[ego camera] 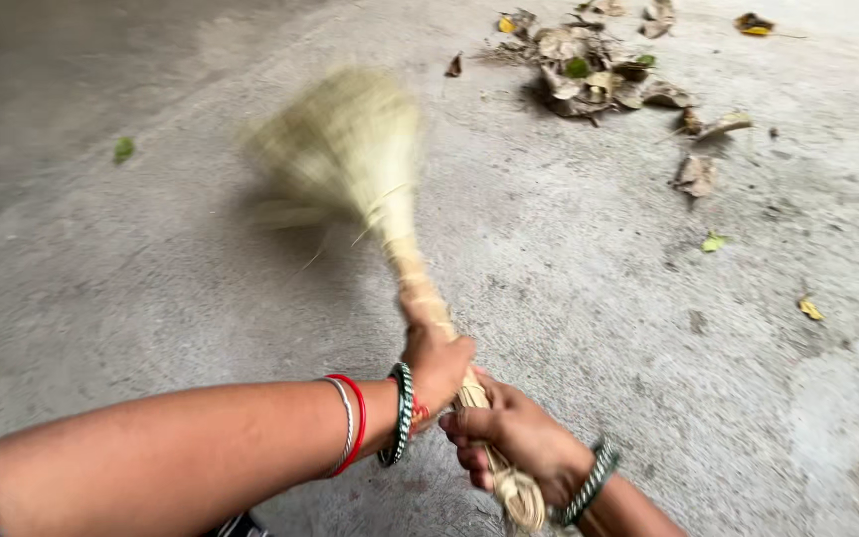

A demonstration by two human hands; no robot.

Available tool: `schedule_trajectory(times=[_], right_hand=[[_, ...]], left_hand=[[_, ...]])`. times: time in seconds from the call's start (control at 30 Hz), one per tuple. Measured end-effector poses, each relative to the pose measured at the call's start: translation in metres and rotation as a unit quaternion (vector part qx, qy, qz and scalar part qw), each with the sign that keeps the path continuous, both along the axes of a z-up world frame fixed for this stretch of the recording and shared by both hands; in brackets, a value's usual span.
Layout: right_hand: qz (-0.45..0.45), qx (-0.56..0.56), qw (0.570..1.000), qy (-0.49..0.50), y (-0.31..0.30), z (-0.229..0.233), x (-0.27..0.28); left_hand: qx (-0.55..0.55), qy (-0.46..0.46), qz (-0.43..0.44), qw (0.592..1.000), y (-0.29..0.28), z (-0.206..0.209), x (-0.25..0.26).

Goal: The person sweeps leaves and white flowers across a concrete floor using a handheld grass broom.

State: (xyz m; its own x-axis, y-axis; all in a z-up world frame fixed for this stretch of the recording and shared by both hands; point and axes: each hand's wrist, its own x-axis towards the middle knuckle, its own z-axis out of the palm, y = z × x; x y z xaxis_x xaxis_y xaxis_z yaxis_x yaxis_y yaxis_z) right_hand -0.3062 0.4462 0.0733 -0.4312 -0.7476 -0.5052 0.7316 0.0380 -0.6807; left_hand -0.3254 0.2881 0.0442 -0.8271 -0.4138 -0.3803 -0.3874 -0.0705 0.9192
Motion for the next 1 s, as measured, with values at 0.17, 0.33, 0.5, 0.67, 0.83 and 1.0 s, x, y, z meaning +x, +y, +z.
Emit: schedule_trajectory(times=[0.17, 0.33, 0.5, 0.67, 0.83, 1.0], right_hand=[[0.006, 0.109, 0.993, -0.037, -0.001, -0.042, -0.012], [-0.118, 0.154, 0.979, -0.068, -0.014, -0.089, -0.028], [-0.178, 0.089, 0.98, 0.031, -0.085, -0.045, -0.043], [-0.068, 0.136, 0.979, 0.139, -0.24, 0.021, -0.025], [0.065, 0.03, 0.984, 0.164, -0.426, 0.035, -0.029], [0.118, -0.007, 0.99, 0.073, -0.562, 0.003, -0.026]], left_hand=[[-0.033, -0.053, -0.092, 0.994, -0.014, -0.059, -0.03], [-0.162, -0.069, -0.25, 0.952, -0.005, -0.06, -0.082], [-0.181, -0.011, -0.296, 0.938, -0.067, 0.011, -0.089], [-0.137, 0.136, -0.144, 0.97, -0.223, 0.025, -0.062], [0.065, 0.129, 0.047, 0.988, -0.423, 0.014, -0.029], [0.054, 0.068, 0.187, 0.979, -0.566, -0.022, -0.009]])
